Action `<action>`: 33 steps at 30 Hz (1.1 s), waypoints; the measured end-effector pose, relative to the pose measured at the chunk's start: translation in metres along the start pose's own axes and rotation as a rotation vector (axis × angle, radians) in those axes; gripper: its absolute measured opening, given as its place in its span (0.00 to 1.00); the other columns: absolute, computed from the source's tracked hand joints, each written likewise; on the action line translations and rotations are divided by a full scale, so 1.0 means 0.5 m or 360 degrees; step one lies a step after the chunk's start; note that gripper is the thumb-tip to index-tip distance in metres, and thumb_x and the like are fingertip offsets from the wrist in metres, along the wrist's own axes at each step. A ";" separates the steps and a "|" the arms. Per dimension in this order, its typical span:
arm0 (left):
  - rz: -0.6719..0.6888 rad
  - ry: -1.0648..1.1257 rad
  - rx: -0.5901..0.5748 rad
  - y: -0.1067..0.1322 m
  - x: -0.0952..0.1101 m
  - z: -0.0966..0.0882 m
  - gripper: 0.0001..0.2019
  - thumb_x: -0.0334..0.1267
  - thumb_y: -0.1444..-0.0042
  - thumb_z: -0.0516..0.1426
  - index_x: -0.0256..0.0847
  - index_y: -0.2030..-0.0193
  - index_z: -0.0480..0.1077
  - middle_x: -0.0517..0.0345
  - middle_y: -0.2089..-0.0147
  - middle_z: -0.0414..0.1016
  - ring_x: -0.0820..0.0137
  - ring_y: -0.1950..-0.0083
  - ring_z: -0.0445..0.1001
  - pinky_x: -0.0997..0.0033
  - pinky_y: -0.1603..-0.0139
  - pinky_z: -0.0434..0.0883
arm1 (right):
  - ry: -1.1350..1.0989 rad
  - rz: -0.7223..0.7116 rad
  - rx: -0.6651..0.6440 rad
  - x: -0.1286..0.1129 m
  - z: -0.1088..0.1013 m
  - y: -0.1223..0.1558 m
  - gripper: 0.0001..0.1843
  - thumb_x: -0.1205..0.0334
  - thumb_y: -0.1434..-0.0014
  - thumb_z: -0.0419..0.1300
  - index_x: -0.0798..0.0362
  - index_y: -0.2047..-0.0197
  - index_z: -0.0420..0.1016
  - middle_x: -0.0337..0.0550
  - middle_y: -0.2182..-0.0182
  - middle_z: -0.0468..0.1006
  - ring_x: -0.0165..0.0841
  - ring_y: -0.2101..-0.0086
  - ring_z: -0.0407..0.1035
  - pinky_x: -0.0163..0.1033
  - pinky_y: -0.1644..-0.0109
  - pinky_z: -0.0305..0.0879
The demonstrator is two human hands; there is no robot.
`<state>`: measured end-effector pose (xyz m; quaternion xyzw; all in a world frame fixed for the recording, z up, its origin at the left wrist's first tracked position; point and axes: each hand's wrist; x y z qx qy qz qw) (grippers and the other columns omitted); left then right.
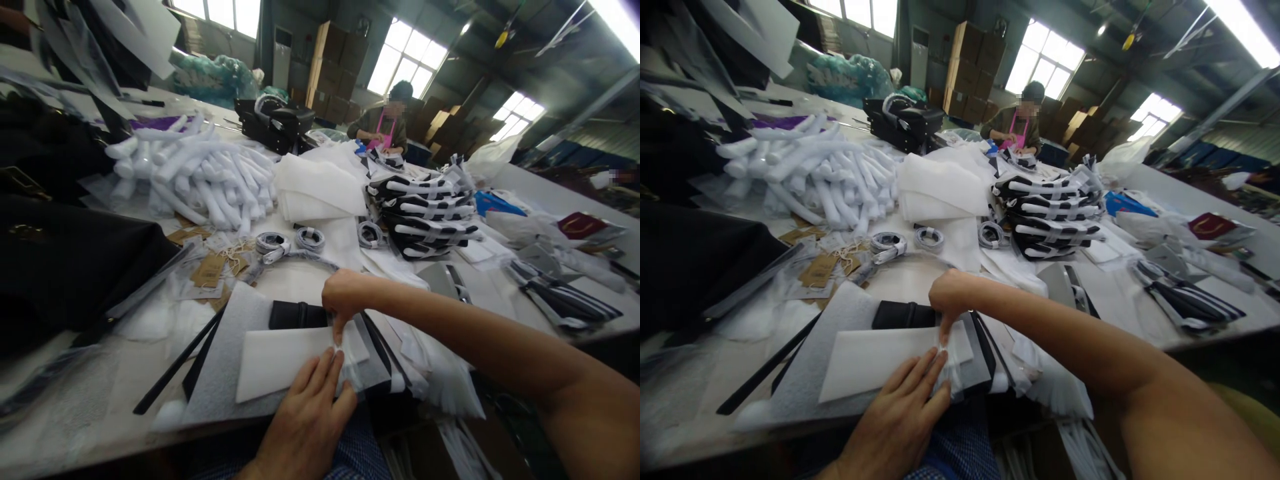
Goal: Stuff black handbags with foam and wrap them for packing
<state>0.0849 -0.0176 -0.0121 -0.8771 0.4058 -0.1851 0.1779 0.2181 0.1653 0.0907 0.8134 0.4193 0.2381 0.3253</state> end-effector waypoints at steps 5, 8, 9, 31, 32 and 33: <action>0.0033 -0.0060 0.0082 -0.002 -0.005 -0.002 0.11 0.43 0.34 0.53 0.42 0.50 0.69 0.43 0.36 0.71 0.59 0.33 0.67 0.62 0.33 0.54 | -0.0453 0.0158 -0.0074 0.048 0.011 -0.035 0.27 0.34 0.63 0.73 0.51 0.73 0.82 0.38 0.78 0.78 0.34 0.72 0.70 0.36 0.67 0.56; 0.0045 -0.0066 0.0061 -0.004 -0.009 -0.004 0.11 0.43 0.34 0.53 0.42 0.49 0.69 0.44 0.36 0.71 0.60 0.33 0.67 0.63 0.33 0.55 | -0.0910 0.0123 -0.0196 0.076 0.039 -0.058 0.26 0.38 0.66 0.75 0.52 0.73 0.81 0.33 0.81 0.74 0.31 0.74 0.67 0.35 0.68 0.57; 0.0047 -0.0061 0.0049 -0.003 -0.011 -0.004 0.12 0.43 0.34 0.53 0.42 0.49 0.69 0.44 0.35 0.70 0.60 0.32 0.67 0.63 0.33 0.55 | -0.1009 0.0099 -0.0222 0.084 0.049 -0.065 0.26 0.39 0.66 0.75 0.52 0.73 0.81 0.32 0.81 0.73 0.30 0.74 0.67 0.34 0.69 0.58; -0.0045 0.0078 -0.0110 0.010 -0.005 -0.007 0.18 0.44 0.35 0.55 0.45 0.40 0.68 0.49 0.30 0.63 0.62 0.29 0.60 0.63 0.29 0.52 | -0.0954 0.0308 0.0427 -0.007 0.117 0.048 0.45 0.39 0.60 0.73 0.50 0.41 0.74 0.49 0.49 0.79 0.48 0.51 0.73 0.43 0.50 0.66; -0.0050 0.0078 -0.0109 0.010 -0.006 -0.007 0.18 0.44 0.35 0.55 0.45 0.41 0.68 0.49 0.30 0.64 0.62 0.29 0.61 0.64 0.29 0.52 | -0.0966 0.0309 0.0300 0.004 0.103 0.035 0.46 0.39 0.63 0.75 0.50 0.42 0.74 0.48 0.50 0.80 0.47 0.53 0.74 0.42 0.53 0.66; -0.0054 0.0077 -0.0107 0.009 -0.006 -0.007 0.18 0.44 0.36 0.55 0.46 0.41 0.69 0.49 0.30 0.64 0.62 0.29 0.61 0.64 0.29 0.53 | -0.0986 0.0291 0.0176 0.013 0.089 0.022 0.48 0.40 0.66 0.76 0.51 0.43 0.74 0.47 0.52 0.80 0.46 0.55 0.74 0.41 0.56 0.66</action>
Point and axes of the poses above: each hand's wrist, its own y-axis away from the middle knuckle, its own z-axis out of the palm, x = y × z
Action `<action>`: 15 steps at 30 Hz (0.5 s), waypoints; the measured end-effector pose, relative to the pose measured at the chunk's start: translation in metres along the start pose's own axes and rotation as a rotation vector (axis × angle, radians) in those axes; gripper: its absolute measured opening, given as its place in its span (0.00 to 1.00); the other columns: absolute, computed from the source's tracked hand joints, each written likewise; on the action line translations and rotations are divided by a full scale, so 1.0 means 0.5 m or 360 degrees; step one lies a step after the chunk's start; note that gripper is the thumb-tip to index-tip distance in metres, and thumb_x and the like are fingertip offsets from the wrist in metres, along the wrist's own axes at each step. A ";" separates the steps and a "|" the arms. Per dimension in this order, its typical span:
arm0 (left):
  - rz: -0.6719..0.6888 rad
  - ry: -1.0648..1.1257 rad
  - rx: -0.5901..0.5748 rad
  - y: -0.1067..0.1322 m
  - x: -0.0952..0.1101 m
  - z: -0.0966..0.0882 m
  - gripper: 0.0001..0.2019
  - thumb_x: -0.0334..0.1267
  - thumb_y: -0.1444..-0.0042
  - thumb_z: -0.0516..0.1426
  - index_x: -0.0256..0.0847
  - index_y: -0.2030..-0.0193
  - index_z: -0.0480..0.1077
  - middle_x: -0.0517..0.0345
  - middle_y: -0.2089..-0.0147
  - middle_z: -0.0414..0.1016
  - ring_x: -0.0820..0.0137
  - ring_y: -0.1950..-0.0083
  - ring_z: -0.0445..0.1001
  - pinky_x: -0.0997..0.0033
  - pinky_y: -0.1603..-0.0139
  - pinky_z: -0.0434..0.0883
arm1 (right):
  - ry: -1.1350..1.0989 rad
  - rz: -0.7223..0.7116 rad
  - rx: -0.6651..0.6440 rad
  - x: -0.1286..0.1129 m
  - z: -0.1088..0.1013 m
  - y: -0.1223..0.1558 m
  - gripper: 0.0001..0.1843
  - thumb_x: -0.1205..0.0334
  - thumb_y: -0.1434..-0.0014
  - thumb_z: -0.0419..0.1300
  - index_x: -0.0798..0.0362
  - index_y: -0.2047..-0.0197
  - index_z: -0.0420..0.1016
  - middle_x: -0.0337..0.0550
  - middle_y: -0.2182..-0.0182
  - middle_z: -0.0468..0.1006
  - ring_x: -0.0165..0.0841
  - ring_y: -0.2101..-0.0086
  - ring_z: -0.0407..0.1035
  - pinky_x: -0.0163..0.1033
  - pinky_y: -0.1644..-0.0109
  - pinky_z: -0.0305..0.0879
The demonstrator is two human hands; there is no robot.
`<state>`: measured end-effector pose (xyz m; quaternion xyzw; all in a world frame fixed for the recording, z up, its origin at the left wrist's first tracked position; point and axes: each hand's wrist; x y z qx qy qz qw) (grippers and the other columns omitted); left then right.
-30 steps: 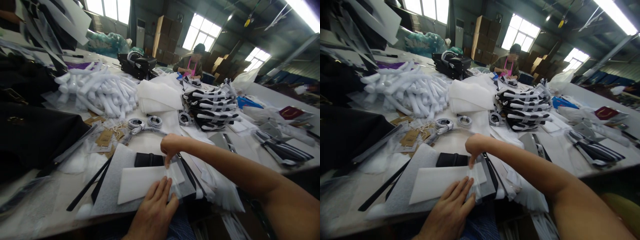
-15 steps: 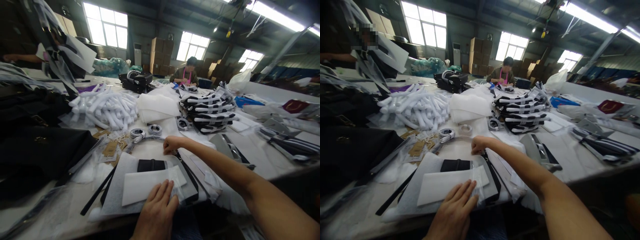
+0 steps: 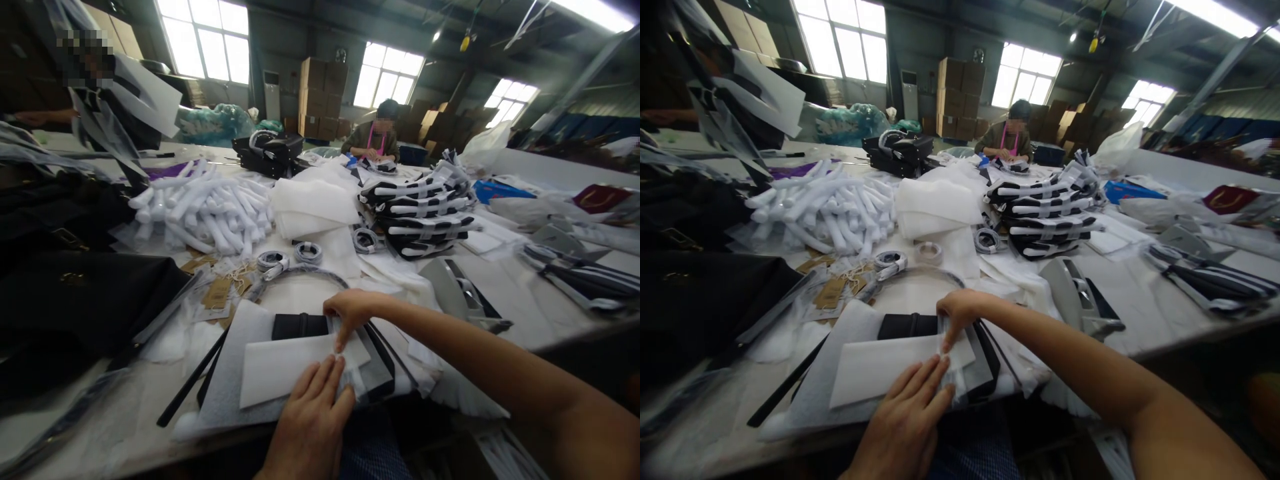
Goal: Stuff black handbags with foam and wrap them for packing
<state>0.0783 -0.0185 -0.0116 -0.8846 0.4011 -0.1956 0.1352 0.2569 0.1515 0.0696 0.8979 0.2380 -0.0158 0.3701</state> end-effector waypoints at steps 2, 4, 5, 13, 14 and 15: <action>-0.0005 -0.0005 -0.0006 -0.001 -0.001 0.000 0.18 0.45 0.36 0.55 0.46 0.41 0.69 0.49 0.31 0.65 0.61 0.30 0.62 0.63 0.30 0.55 | -0.0050 0.0005 -0.0185 -0.002 -0.024 -0.029 0.47 0.43 0.71 0.78 0.53 0.47 0.77 0.45 0.56 0.81 0.43 0.59 0.74 0.39 0.60 0.65; -0.0002 -0.0012 -0.0014 -0.001 -0.001 0.001 0.18 0.44 0.37 0.56 0.45 0.42 0.69 0.49 0.30 0.64 0.61 0.30 0.62 0.62 0.30 0.56 | -0.0145 -0.0016 -0.0281 0.004 -0.036 -0.055 0.41 0.46 0.72 0.79 0.54 0.54 0.80 0.41 0.62 0.81 0.39 0.62 0.73 0.37 0.63 0.64; -0.0001 -0.0016 -0.0027 -0.001 -0.001 0.001 0.18 0.43 0.38 0.56 0.45 0.42 0.69 0.48 0.30 0.63 0.60 0.30 0.62 0.62 0.30 0.55 | -0.0196 -0.0022 -0.0310 0.009 -0.038 -0.066 0.37 0.46 0.72 0.79 0.54 0.57 0.81 0.39 0.65 0.81 0.37 0.63 0.73 0.36 0.63 0.63; -0.0083 0.0071 -0.0245 0.000 0.002 -0.013 0.29 0.27 0.48 0.54 0.45 0.38 0.65 0.52 0.25 0.53 0.63 0.25 0.52 0.60 0.27 0.51 | -0.0559 0.0022 -0.0346 0.057 -0.030 -0.103 0.27 0.49 0.66 0.77 0.54 0.62 0.85 0.36 0.73 0.83 0.32 0.70 0.75 0.33 0.64 0.69; -0.0097 0.0101 -0.0261 0.000 0.003 -0.015 0.30 0.27 0.49 0.54 0.45 0.38 0.65 0.53 0.25 0.53 0.63 0.25 0.51 0.60 0.27 0.50 | -0.0584 0.0024 -0.0279 0.058 -0.031 -0.095 0.24 0.50 0.64 0.77 0.54 0.63 0.86 0.37 0.73 0.83 0.33 0.69 0.76 0.33 0.64 0.70; -0.0113 0.0128 -0.0271 0.000 0.004 -0.017 0.30 0.27 0.50 0.54 0.46 0.38 0.65 0.54 0.25 0.52 0.64 0.24 0.50 0.59 0.26 0.50 | -0.0601 0.0024 -0.0189 0.056 -0.031 -0.084 0.22 0.52 0.61 0.77 0.54 0.63 0.86 0.37 0.72 0.84 0.33 0.69 0.77 0.32 0.63 0.70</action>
Point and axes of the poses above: each hand's wrist, its own y-axis away from the middle knuckle, its own z-axis out of the palm, x = y × z
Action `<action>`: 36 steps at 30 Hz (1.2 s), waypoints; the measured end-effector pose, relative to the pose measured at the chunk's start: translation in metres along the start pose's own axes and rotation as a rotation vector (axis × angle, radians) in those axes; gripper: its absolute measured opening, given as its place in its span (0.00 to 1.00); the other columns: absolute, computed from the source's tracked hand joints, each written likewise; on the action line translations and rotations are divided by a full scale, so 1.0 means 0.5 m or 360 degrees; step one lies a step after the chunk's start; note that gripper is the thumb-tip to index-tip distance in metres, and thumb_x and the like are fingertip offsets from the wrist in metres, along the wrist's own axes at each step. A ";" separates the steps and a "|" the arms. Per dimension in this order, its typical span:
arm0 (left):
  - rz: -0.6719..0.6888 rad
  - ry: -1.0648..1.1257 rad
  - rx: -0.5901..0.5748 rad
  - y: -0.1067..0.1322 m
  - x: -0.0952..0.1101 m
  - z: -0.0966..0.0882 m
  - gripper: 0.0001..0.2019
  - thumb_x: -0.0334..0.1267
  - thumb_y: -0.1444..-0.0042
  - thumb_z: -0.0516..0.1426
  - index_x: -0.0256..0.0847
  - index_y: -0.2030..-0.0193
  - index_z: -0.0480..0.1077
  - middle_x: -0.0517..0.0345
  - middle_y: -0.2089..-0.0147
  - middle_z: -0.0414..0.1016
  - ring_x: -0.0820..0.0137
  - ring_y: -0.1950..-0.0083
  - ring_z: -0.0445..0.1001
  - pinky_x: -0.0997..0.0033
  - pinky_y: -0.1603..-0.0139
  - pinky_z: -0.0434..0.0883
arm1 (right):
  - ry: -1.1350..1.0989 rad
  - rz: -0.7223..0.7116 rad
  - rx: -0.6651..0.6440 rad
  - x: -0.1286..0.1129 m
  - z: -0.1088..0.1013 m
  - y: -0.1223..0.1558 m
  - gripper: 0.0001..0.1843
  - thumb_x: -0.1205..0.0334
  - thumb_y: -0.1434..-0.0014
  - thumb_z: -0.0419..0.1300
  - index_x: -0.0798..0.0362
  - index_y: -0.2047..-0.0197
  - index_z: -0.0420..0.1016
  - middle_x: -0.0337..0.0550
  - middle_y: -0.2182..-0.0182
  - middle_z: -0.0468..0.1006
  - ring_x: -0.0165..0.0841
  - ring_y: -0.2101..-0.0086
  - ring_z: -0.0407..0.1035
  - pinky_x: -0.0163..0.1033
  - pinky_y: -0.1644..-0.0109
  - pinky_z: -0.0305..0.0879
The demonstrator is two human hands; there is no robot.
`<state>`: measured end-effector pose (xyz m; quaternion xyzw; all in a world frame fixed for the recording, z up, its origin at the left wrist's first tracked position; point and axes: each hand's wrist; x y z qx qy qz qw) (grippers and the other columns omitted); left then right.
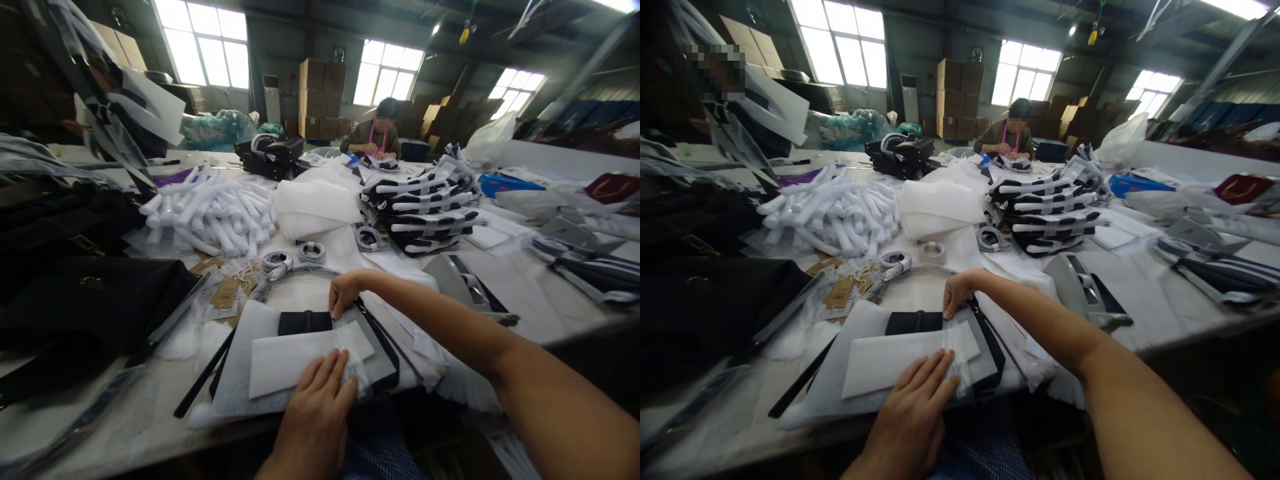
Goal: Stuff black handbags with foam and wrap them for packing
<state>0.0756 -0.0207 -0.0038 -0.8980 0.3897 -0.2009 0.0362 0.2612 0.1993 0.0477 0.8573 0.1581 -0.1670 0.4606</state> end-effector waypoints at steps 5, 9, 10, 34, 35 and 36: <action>-0.0030 0.0073 0.0025 0.000 0.006 -0.011 0.28 0.26 0.49 0.53 0.45 0.39 0.66 0.55 0.24 0.51 0.65 0.24 0.49 0.59 0.25 0.49 | -0.0017 -0.0119 0.0773 -0.016 0.069 0.112 0.17 0.56 0.35 0.59 0.53 0.47 0.81 0.47 0.51 0.82 0.40 0.50 0.75 0.39 0.46 0.68; 0.0064 -0.0019 0.0110 -0.004 0.005 -0.015 0.25 0.29 0.42 0.53 0.42 0.37 0.65 0.52 0.26 0.55 0.63 0.25 0.53 0.57 0.26 0.52 | 0.0081 -0.0535 0.1354 -0.010 0.212 0.208 0.18 0.56 0.30 0.53 0.49 0.42 0.77 0.46 0.45 0.79 0.39 0.44 0.72 0.43 0.38 0.65; 0.0106 -0.0064 0.0134 -0.003 0.003 -0.017 0.23 0.30 0.39 0.52 0.41 0.36 0.64 0.51 0.26 0.57 0.63 0.26 0.55 0.58 0.26 0.54 | 0.0140 -0.0627 0.1407 -0.003 0.251 0.221 0.19 0.57 0.30 0.53 0.49 0.40 0.75 0.45 0.44 0.77 0.38 0.43 0.71 0.43 0.37 0.65; 0.0196 -0.0438 -0.0159 0.130 -0.186 -0.147 0.36 0.46 0.38 0.60 0.47 0.26 0.51 0.53 0.28 0.60 0.59 0.28 0.60 0.51 0.32 0.64 | 0.0570 -0.0971 0.2094 0.014 0.442 0.231 0.21 0.69 0.34 0.58 0.51 0.39 0.72 0.46 0.44 0.78 0.40 0.43 0.71 0.49 0.36 0.65; 0.0195 -0.0433 -0.0142 0.134 -0.189 -0.142 0.36 0.46 0.37 0.60 0.46 0.26 0.51 0.53 0.28 0.60 0.59 0.28 0.60 0.51 0.32 0.64 | 0.0365 -0.0999 0.2105 0.000 0.463 0.237 0.18 0.69 0.35 0.58 0.50 0.42 0.75 0.46 0.47 0.80 0.38 0.47 0.74 0.45 0.40 0.69; 0.0193 -0.0430 -0.0117 0.137 -0.190 -0.137 0.35 0.45 0.37 0.59 0.46 0.26 0.51 0.53 0.28 0.60 0.59 0.28 0.60 0.51 0.32 0.65 | 0.0093 -0.0991 0.2051 -0.015 0.484 0.239 0.15 0.68 0.34 0.58 0.50 0.47 0.78 0.46 0.51 0.82 0.37 0.51 0.76 0.42 0.44 0.72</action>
Point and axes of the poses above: each hand's wrist, its own y-axis away from the middle knuckle, its own z-axis out of the palm, x = y × z
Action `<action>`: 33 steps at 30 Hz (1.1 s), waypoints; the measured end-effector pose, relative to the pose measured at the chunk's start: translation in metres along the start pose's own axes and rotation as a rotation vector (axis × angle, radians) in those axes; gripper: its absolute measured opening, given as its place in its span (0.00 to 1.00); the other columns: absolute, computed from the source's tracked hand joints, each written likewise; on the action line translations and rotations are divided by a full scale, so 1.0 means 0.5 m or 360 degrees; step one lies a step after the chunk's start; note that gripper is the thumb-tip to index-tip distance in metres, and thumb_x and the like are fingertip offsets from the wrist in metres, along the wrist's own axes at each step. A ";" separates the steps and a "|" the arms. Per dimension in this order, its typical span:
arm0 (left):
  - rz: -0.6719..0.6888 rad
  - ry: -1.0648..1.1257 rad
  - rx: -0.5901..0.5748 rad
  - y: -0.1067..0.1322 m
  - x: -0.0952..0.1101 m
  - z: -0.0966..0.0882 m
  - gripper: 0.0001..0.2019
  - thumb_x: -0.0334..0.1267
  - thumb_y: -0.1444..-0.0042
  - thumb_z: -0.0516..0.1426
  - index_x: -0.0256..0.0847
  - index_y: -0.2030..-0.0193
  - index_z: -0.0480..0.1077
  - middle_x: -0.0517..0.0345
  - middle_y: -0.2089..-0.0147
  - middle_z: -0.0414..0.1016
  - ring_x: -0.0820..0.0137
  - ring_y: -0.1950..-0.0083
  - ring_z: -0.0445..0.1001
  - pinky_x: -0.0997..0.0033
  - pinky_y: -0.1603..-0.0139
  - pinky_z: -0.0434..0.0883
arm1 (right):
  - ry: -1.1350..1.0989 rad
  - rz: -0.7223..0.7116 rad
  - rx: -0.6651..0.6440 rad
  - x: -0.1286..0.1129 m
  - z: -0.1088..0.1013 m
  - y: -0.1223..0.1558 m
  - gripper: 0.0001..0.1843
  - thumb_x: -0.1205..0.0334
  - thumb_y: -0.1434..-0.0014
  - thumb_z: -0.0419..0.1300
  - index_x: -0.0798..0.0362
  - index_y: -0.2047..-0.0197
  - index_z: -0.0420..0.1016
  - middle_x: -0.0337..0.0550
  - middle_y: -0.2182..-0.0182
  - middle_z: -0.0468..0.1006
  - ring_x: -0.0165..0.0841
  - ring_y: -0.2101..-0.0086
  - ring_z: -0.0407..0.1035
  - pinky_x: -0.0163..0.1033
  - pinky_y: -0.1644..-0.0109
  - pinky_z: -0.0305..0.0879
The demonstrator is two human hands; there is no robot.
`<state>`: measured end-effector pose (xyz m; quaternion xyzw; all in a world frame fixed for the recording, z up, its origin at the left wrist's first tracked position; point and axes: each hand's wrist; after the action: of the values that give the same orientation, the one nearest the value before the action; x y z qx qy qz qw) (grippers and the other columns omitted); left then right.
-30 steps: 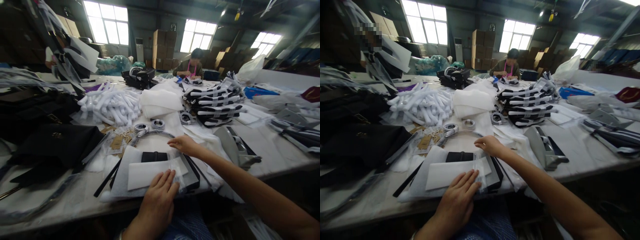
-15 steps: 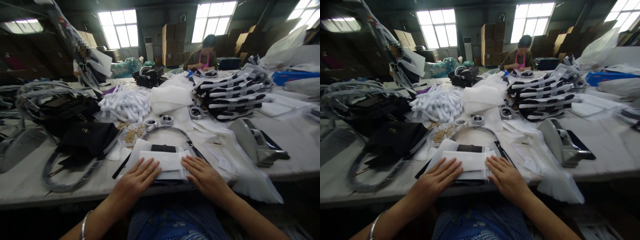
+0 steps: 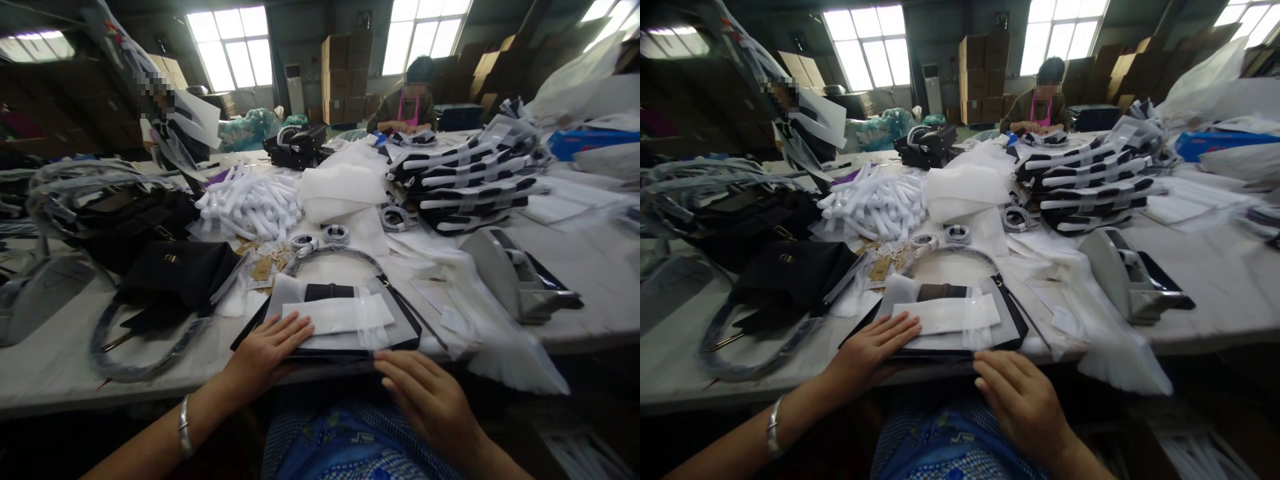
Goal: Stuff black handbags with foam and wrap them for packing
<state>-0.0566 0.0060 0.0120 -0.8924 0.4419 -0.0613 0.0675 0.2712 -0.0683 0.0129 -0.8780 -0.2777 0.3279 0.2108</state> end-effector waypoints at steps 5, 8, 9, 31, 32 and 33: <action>-0.0028 0.0005 0.0092 0.005 0.006 0.014 0.33 0.39 0.37 0.59 0.45 0.27 0.53 0.51 0.29 0.62 0.58 0.28 0.59 0.51 0.32 0.64 | -0.1242 0.1311 -0.0422 -0.061 0.086 0.014 0.21 0.45 0.34 0.57 0.53 0.61 0.82 0.50 0.58 0.82 0.40 0.59 0.78 0.42 0.56 0.77; -0.0027 -0.0004 0.0113 0.003 0.010 0.012 0.34 0.37 0.38 0.59 0.45 0.27 0.53 0.51 0.30 0.63 0.58 0.29 0.60 0.51 0.32 0.65 | -0.1800 0.1596 -0.0276 -0.064 0.125 -0.002 0.23 0.41 0.43 0.66 0.54 0.58 0.81 0.49 0.57 0.81 0.43 0.52 0.75 0.47 0.48 0.73; -0.0025 -0.0010 0.0126 0.003 0.010 0.011 0.34 0.36 0.39 0.60 0.45 0.27 0.53 0.51 0.30 0.63 0.58 0.29 0.61 0.51 0.33 0.66 | -0.1902 0.1616 -0.0214 -0.064 0.132 -0.006 0.22 0.43 0.45 0.68 0.53 0.58 0.81 0.48 0.56 0.80 0.43 0.51 0.73 0.47 0.46 0.72; -0.0843 -0.0185 0.0540 -0.063 0.070 0.051 0.39 0.34 0.34 0.54 0.56 0.24 0.36 0.51 0.39 0.75 0.61 0.57 0.83 0.71 0.66 0.78 | -0.1023 0.0855 -0.0069 0.001 0.034 -0.087 0.14 0.53 0.39 0.64 0.48 0.52 0.81 0.46 0.49 0.80 0.41 0.49 0.74 0.45 0.43 0.68; -0.0856 -0.0162 0.0539 -0.064 0.068 0.051 0.38 0.34 0.33 0.53 0.57 0.24 0.37 0.52 0.39 0.75 0.61 0.56 0.83 0.70 0.65 0.78 | -0.0676 0.0809 -0.0041 0.030 0.004 -0.075 0.15 0.55 0.38 0.61 0.48 0.50 0.80 0.46 0.51 0.81 0.40 0.50 0.75 0.46 0.42 0.68; -0.0870 -0.0140 0.0537 -0.065 0.066 0.051 0.37 0.35 0.33 0.53 0.58 0.24 0.38 0.53 0.39 0.75 0.61 0.55 0.83 0.69 0.64 0.78 | -0.0327 0.0793 0.0050 0.064 -0.029 -0.062 0.15 0.56 0.36 0.59 0.49 0.49 0.80 0.47 0.51 0.81 0.40 0.49 0.74 0.47 0.41 0.67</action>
<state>-0.0069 0.0007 -0.0057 -0.9560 0.1662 -0.1110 0.2145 0.2907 -0.0277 0.0256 -0.8781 -0.0678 0.4612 0.1079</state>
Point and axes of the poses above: each hand's wrist, its own y-axis away from the middle knuckle, its own z-axis out of the palm, x = y × z
